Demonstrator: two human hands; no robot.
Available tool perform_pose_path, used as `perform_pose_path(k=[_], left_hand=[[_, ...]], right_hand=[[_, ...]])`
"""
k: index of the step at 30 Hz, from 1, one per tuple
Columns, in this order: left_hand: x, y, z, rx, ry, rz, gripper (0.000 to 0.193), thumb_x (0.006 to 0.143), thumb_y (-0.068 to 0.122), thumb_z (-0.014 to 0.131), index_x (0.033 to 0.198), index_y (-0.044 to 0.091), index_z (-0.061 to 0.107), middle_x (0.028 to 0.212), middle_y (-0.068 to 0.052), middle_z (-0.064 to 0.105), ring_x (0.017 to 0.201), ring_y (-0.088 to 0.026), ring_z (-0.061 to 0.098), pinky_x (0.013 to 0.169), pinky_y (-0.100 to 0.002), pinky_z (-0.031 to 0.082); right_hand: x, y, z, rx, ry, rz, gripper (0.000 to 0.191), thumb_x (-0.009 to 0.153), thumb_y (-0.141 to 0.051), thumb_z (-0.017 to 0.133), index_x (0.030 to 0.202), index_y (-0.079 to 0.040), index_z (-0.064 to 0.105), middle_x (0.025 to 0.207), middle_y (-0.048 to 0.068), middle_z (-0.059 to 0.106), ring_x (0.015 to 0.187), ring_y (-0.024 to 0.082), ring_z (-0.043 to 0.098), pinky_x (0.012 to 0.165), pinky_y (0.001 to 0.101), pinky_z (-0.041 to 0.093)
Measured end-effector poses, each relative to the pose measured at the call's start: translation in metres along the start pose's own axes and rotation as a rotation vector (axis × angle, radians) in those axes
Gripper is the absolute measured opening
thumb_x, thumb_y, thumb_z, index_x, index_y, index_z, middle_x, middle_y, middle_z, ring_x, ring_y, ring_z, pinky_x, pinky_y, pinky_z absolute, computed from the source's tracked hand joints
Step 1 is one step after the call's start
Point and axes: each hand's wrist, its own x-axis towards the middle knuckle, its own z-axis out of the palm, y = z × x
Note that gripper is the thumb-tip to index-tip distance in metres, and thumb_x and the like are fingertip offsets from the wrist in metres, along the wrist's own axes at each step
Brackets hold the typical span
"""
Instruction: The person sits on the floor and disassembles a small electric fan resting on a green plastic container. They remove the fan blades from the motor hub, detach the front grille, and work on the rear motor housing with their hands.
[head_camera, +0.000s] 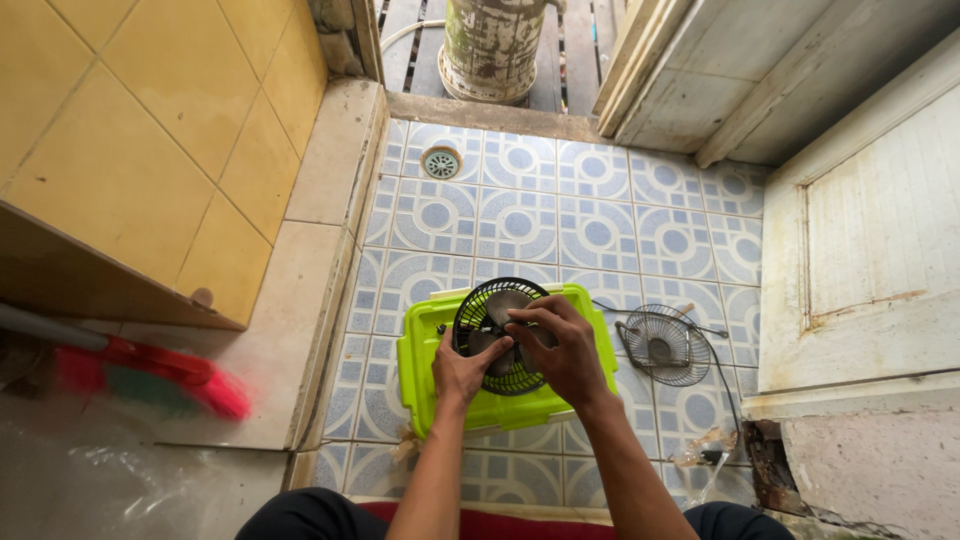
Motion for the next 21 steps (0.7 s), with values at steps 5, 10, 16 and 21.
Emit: perform_pose_path(k=[5,10,16,21], left_hand=[[0.0,0.0,-0.001,0.043,0.008,-0.011,0.081,0.051,0.055,0.096,0.111,0.006,0.072,0.102,-0.009,0.079,0.093,-0.022,0.077,0.085,-0.037,0.06],[0.0,0.003,-0.001,0.039,-0.009,-0.048,0.08,0.051,0.055,0.095,0.11,0.007,0.072,0.101,-0.009,0.08,0.092,-0.022,0.077,0.084,-0.037,0.06],[-0.002,0.006,-0.003,0.02,-0.004,-0.009,0.077,0.053,0.053,0.095,0.11,0.006,0.072,0.1,-0.009,0.08,0.091,-0.021,0.077,0.083,-0.037,0.06],[0.001,0.003,-0.004,0.031,-0.001,0.029,0.067,0.059,0.045,0.094,0.111,0.007,0.073,0.1,-0.008,0.08,0.089,-0.019,0.077,0.08,-0.036,0.06]], right_hand=[[0.0,-0.004,0.002,0.03,-0.018,0.075,0.027,0.084,-0.007,0.081,0.11,-0.008,0.075,0.096,0.009,0.072,0.086,0.025,0.074,0.072,0.0361,0.057],[0.0,-0.006,0.001,0.037,-0.074,0.07,0.028,0.086,-0.003,0.076,0.114,-0.009,0.074,0.099,0.011,0.073,0.089,0.027,0.075,0.074,0.0377,0.058],[-0.001,-0.002,0.004,0.043,-0.064,-0.082,0.025,0.087,-0.002,0.075,0.112,-0.007,0.074,0.111,0.012,0.074,0.102,0.03,0.073,0.085,0.0389,0.059],[-0.003,-0.003,0.011,0.013,-0.009,0.01,0.025,0.079,-0.011,0.085,0.103,-0.009,0.078,0.102,0.014,0.069,0.089,0.027,0.072,0.074,0.0365,0.059]])
